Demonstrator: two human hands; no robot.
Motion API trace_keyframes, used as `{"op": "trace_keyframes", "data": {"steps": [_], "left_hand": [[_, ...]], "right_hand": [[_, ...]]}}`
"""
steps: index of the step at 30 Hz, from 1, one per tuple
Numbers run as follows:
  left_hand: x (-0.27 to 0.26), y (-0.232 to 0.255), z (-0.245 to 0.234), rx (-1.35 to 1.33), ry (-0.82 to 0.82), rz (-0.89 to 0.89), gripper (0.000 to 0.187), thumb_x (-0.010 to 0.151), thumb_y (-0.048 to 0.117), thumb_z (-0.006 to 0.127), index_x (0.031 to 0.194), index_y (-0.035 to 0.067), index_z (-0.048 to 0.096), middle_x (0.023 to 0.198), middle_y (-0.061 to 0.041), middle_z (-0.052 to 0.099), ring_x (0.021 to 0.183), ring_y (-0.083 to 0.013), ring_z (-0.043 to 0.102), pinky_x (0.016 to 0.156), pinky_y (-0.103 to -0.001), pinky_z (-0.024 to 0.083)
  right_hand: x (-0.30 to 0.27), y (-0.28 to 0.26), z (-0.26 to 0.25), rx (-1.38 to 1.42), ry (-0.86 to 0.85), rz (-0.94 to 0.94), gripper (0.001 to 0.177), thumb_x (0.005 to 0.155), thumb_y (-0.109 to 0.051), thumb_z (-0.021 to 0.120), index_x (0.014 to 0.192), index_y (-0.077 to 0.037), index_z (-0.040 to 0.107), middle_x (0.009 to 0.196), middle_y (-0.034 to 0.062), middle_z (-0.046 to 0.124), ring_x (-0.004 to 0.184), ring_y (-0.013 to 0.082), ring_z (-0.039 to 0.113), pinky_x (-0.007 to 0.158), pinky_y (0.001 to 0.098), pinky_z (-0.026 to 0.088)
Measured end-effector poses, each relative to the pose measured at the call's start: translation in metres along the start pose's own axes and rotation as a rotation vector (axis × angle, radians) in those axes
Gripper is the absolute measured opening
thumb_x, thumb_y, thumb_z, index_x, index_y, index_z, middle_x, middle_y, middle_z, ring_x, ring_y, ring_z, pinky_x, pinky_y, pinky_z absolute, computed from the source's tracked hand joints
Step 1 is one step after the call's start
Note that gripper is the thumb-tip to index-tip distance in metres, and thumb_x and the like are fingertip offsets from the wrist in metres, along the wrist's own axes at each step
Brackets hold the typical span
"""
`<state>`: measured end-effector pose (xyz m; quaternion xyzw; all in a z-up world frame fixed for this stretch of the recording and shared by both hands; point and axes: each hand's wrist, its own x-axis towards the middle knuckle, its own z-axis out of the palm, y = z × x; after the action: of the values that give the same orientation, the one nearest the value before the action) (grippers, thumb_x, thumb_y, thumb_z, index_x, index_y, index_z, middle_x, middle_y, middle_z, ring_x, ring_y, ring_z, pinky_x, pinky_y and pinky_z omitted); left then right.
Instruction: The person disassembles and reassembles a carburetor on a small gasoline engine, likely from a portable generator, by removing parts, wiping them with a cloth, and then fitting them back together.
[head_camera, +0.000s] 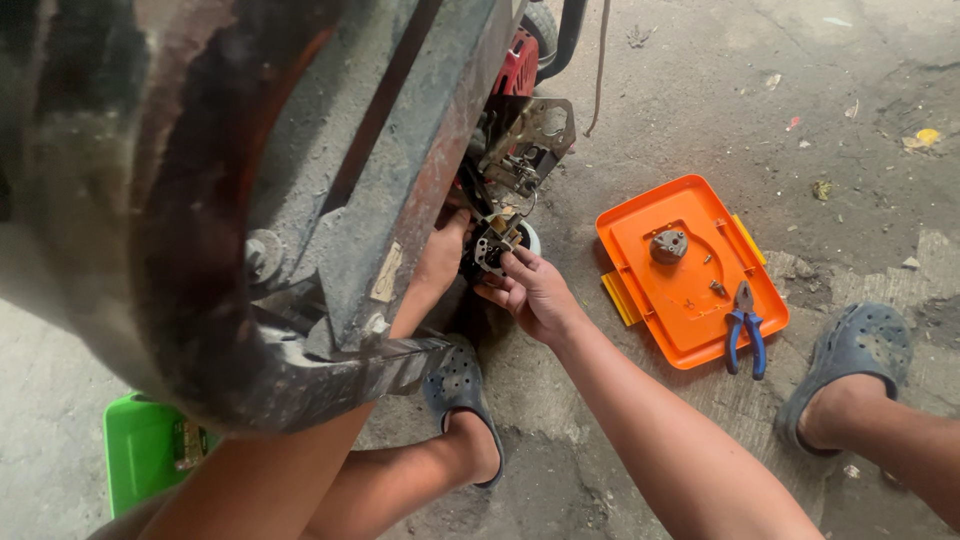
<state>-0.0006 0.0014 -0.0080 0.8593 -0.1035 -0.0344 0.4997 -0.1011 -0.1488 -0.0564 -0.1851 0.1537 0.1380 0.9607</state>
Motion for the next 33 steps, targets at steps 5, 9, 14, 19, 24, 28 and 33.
{"op": "trace_keyframes", "data": {"steps": [5,9,14,19,24,28,33], "left_hand": [[-0.001,-0.002,-0.001,0.004,0.004,-0.003,0.021,0.097,0.019,0.07,0.107,0.0,0.07,0.098,-0.01,0.073,0.089,-0.0225,0.068,0.081,-0.036,0.052],[0.0,0.0,-0.006,0.013,0.009,-0.005,0.021,0.097,0.018,0.07,0.107,0.0,0.069,0.099,-0.01,0.073,0.09,-0.0228,0.068,0.082,-0.036,0.052],[0.0,0.001,-0.006,0.014,0.004,-0.012,0.021,0.096,0.018,0.07,0.109,0.0,0.069,0.101,-0.011,0.074,0.092,-0.0232,0.069,0.083,-0.036,0.053],[0.001,0.001,0.0,0.01,-0.007,-0.016,0.022,0.096,0.017,0.071,0.11,0.0,0.069,0.102,-0.011,0.074,0.093,-0.0236,0.069,0.084,-0.037,0.053],[0.0,0.002,0.001,0.019,-0.013,-0.02,0.022,0.095,0.016,0.071,0.111,0.0,0.068,0.103,-0.012,0.074,0.094,-0.024,0.07,0.086,-0.037,0.053],[-0.001,0.003,0.001,0.024,-0.018,-0.024,0.023,0.095,0.016,0.071,0.112,0.0,0.068,0.105,-0.012,0.075,0.095,-0.0244,0.07,0.086,-0.037,0.053],[-0.001,0.005,-0.002,0.034,-0.022,-0.023,0.024,0.094,0.015,0.071,0.113,0.0,0.068,0.106,-0.013,0.075,0.096,-0.0248,0.07,0.087,-0.037,0.053]], "right_hand": [[0.0,-0.003,-0.01,0.004,-0.066,0.01,0.046,0.096,-0.019,0.071,0.137,-0.002,0.056,0.124,0.0102,0.067,0.109,0.0238,0.067,0.099,0.0422,0.057],[-0.001,-0.008,-0.01,0.012,-0.071,-0.015,0.047,0.097,-0.015,0.071,0.138,0.002,0.055,0.127,0.0113,0.068,0.113,0.0226,0.067,0.099,0.0396,0.055],[0.002,-0.019,-0.014,-0.087,-0.023,-0.034,0.045,0.094,-0.011,0.071,0.134,0.004,0.056,0.121,0.0103,0.069,0.104,0.0185,0.07,0.089,0.0344,0.061],[0.005,-0.039,-0.019,-0.168,-0.058,-0.023,0.044,0.095,-0.005,0.072,0.135,0.007,0.057,0.116,0.0125,0.07,0.092,0.0176,0.071,0.078,0.0295,0.062],[0.005,-0.047,-0.009,-0.221,-0.044,0.008,0.044,0.093,-0.004,0.071,0.134,0.007,0.057,0.114,0.0119,0.069,0.092,0.0182,0.072,0.078,0.0306,0.063],[0.007,-0.048,-0.005,-0.242,-0.019,0.042,0.046,0.09,-0.002,0.071,0.134,0.005,0.058,0.114,0.0115,0.07,0.094,0.0168,0.073,0.078,0.0299,0.064],[0.01,-0.039,-0.007,-0.184,-0.048,0.02,0.04,0.094,-0.002,0.073,0.131,0.006,0.06,0.114,0.0119,0.069,0.092,0.0166,0.07,0.076,0.0275,0.061]]}}
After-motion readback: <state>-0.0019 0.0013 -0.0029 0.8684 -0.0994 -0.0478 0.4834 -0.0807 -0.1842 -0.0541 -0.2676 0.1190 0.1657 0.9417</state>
